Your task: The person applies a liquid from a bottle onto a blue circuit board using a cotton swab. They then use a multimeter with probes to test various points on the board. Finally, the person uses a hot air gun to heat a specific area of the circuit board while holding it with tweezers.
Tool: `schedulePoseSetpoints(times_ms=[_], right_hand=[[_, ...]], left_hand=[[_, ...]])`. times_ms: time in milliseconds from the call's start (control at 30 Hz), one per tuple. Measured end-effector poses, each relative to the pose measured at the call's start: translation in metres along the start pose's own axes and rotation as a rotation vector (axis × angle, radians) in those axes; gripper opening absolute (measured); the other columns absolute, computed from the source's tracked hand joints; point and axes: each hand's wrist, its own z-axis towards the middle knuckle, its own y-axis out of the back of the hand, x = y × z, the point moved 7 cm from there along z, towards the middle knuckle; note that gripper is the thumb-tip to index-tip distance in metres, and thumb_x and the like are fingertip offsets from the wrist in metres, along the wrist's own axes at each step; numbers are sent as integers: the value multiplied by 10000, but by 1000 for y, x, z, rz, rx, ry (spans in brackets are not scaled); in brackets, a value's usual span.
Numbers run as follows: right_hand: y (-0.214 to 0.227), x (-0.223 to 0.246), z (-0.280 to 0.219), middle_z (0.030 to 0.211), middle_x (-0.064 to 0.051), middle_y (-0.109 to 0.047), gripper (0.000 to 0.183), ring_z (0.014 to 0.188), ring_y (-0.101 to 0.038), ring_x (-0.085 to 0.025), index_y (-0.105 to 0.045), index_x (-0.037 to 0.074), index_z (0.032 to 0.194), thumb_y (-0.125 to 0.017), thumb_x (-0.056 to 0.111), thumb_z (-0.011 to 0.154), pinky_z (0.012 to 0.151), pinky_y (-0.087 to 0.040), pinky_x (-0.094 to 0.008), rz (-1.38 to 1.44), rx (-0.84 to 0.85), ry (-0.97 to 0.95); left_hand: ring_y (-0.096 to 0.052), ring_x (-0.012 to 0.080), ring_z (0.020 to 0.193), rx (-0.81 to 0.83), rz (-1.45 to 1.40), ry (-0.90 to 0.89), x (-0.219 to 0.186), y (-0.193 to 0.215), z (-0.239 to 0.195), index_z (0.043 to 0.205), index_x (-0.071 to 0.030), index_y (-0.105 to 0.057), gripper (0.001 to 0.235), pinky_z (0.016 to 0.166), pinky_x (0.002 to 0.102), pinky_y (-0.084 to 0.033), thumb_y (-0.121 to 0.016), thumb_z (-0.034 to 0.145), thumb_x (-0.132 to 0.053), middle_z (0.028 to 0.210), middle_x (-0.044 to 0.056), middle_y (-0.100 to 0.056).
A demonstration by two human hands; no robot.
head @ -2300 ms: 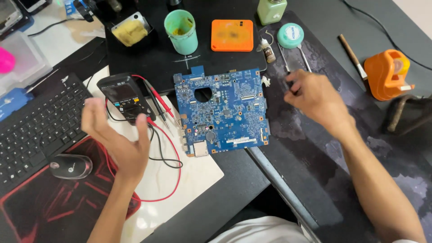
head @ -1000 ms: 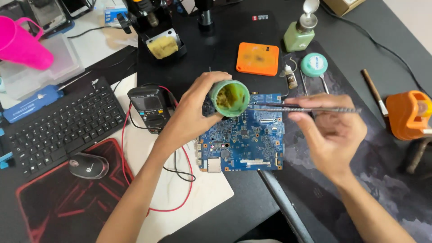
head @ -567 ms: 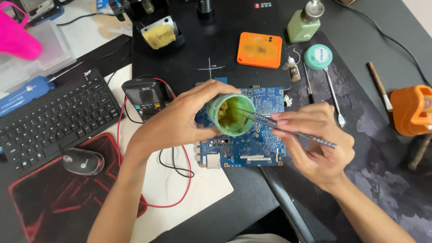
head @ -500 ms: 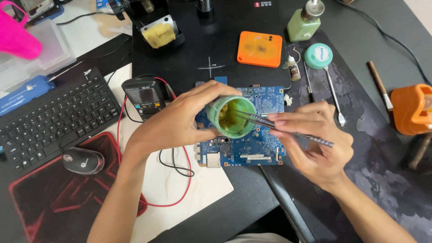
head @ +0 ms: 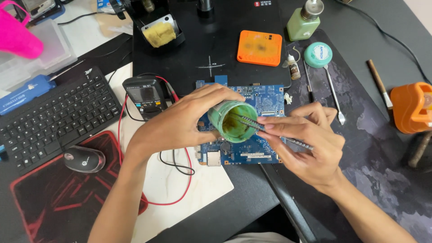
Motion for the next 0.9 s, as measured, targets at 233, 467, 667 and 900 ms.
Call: schedulePoseSetpoints(times_ms=[233,467,667,900], right_hand=[[-2,-1,-1,1035,-39,-782,250,845,-596,-146,-713,56,977,-894,57,805,825,-358,-275,-44,4,-11],[-4,-2,-3,1042,-14,-784,236,839,-569,-138,-711,74,954,-895,74,806,832,-334,-280,-69,18,-18],[-4,0,-2,1034,-12,-785,237,816,-555,-134,-714,71,949,-902,65,805,812,-327,-276,-74,5,-5],[-2,-1,-4,1052,-36,-780,245,820,-564,-131,-688,59,952,-893,39,821,830,-345,-272,-51,-24,-12]], left_hand=[[-577,280,1277,3,-4,-24,-1,0,0,1363,-72,-558,728,1092,387,-466,-825,687,-44,1326,76,-618],[-581,273,1269,4,-12,-29,-2,0,0,1357,-70,-562,726,1084,383,-472,-830,683,-42,1325,70,-615],[-586,269,1247,2,-22,-19,-3,0,0,1338,-66,-573,691,1070,384,-465,-823,695,-37,1303,66,-618],[-592,266,1240,5,-33,-21,-3,1,-1,1350,-72,-574,691,1059,379,-475,-821,705,-42,1285,63,-621]])
